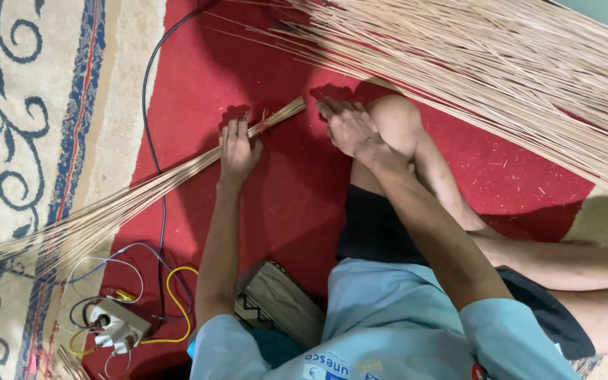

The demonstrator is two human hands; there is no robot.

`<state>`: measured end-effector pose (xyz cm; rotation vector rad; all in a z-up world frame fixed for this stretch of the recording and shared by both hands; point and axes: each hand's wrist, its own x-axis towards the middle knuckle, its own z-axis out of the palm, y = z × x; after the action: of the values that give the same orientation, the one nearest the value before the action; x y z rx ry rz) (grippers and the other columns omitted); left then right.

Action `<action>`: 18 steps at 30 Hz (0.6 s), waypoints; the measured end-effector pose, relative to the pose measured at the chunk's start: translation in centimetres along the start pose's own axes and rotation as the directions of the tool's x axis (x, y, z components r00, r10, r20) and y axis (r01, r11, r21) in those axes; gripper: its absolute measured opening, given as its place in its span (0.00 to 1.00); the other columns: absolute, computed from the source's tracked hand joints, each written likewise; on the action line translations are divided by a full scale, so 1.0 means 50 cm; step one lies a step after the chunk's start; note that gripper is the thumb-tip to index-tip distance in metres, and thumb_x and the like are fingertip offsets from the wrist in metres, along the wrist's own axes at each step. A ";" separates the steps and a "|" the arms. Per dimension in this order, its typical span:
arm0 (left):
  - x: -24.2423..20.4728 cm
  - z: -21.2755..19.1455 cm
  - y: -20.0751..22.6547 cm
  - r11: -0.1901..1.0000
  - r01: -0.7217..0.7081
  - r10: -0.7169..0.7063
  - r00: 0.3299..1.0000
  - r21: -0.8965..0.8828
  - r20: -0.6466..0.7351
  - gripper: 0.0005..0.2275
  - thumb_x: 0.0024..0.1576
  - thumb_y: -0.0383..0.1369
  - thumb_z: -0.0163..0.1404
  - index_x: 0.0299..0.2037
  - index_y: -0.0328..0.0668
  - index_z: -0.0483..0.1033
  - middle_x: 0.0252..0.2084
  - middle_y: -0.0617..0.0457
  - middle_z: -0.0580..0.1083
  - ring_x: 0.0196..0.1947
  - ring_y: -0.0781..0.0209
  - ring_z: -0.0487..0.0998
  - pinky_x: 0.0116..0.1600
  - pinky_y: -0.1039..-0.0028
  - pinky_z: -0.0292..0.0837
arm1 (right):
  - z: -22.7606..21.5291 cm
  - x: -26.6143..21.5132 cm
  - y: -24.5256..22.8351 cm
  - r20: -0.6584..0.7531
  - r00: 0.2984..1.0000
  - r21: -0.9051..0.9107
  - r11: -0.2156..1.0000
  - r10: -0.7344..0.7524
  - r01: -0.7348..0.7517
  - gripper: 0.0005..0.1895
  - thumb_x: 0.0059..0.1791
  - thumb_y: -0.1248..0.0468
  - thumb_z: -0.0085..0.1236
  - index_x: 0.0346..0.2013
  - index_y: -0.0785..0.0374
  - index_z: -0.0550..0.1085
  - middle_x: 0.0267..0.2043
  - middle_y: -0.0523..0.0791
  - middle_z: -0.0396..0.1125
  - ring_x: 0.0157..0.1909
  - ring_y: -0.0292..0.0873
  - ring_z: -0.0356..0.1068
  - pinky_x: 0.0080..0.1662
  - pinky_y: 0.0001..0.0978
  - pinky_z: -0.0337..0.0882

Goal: Bundling bamboo sticks with a tie and inspecting individual sticks for preparation.

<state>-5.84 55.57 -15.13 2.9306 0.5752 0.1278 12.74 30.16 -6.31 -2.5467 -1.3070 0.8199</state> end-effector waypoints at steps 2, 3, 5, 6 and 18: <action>0.031 -0.029 0.023 0.987 0.037 -0.032 0.999 -0.156 0.037 0.28 0.51 0.35 0.61 0.64 0.52 0.68 0.54 0.50 0.68 0.51 0.46 0.71 0.58 0.57 0.68 | 0.016 0.017 0.026 -0.140 0.990 0.176 0.984 0.026 -0.001 0.28 0.54 0.63 0.52 0.70 0.56 0.64 0.63 0.50 0.64 0.64 0.55 0.65 0.63 0.52 0.64; 0.045 -0.044 0.036 0.949 0.089 -0.065 0.994 -0.304 0.087 0.23 0.54 0.31 0.58 0.61 0.52 0.71 0.55 0.50 0.68 0.53 0.41 0.72 0.59 0.53 0.69 | 0.023 0.024 0.039 -0.265 0.962 0.345 0.938 0.067 0.029 0.24 0.52 0.65 0.56 0.64 0.56 0.71 0.52 0.49 0.69 0.58 0.55 0.70 0.61 0.49 0.68; 0.085 -0.059 0.064 0.934 0.126 -0.099 0.991 -0.335 0.095 0.18 0.56 0.31 0.55 0.58 0.52 0.73 0.54 0.50 0.69 0.54 0.41 0.73 0.59 0.54 0.70 | 0.051 0.049 0.085 -0.391 0.912 0.467 0.881 0.123 0.081 0.18 0.52 0.67 0.57 0.58 0.60 0.75 0.49 0.51 0.71 0.54 0.57 0.72 0.56 0.47 0.72; 0.108 -0.065 0.083 0.915 0.169 -0.137 0.984 -0.367 0.111 0.14 0.58 0.30 0.53 0.55 0.52 0.76 0.53 0.50 0.70 0.55 0.42 0.73 0.59 0.55 0.71 | 0.063 0.060 0.113 -0.493 0.849 0.571 0.807 0.190 0.151 0.12 0.52 0.69 0.57 0.51 0.64 0.79 0.46 0.53 0.73 0.50 0.59 0.75 0.52 0.45 0.76; 0.398 -0.001 0.350 0.891 -0.246 0.272 0.962 -0.382 0.015 0.05 0.60 0.25 0.49 0.42 0.31 0.77 0.37 0.38 0.75 0.44 0.36 0.78 0.49 0.55 0.74 | -0.035 -0.209 0.518 -0.586 0.557 0.645 0.755 0.588 -0.119 0.07 0.54 0.70 0.59 0.44 0.59 0.81 0.43 0.49 0.75 0.47 0.53 0.76 0.48 0.41 0.78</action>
<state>18.97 47.15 -11.11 2.6039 0.1227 0.1492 26.96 6.40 -10.56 -2.2390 -0.1872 0.0270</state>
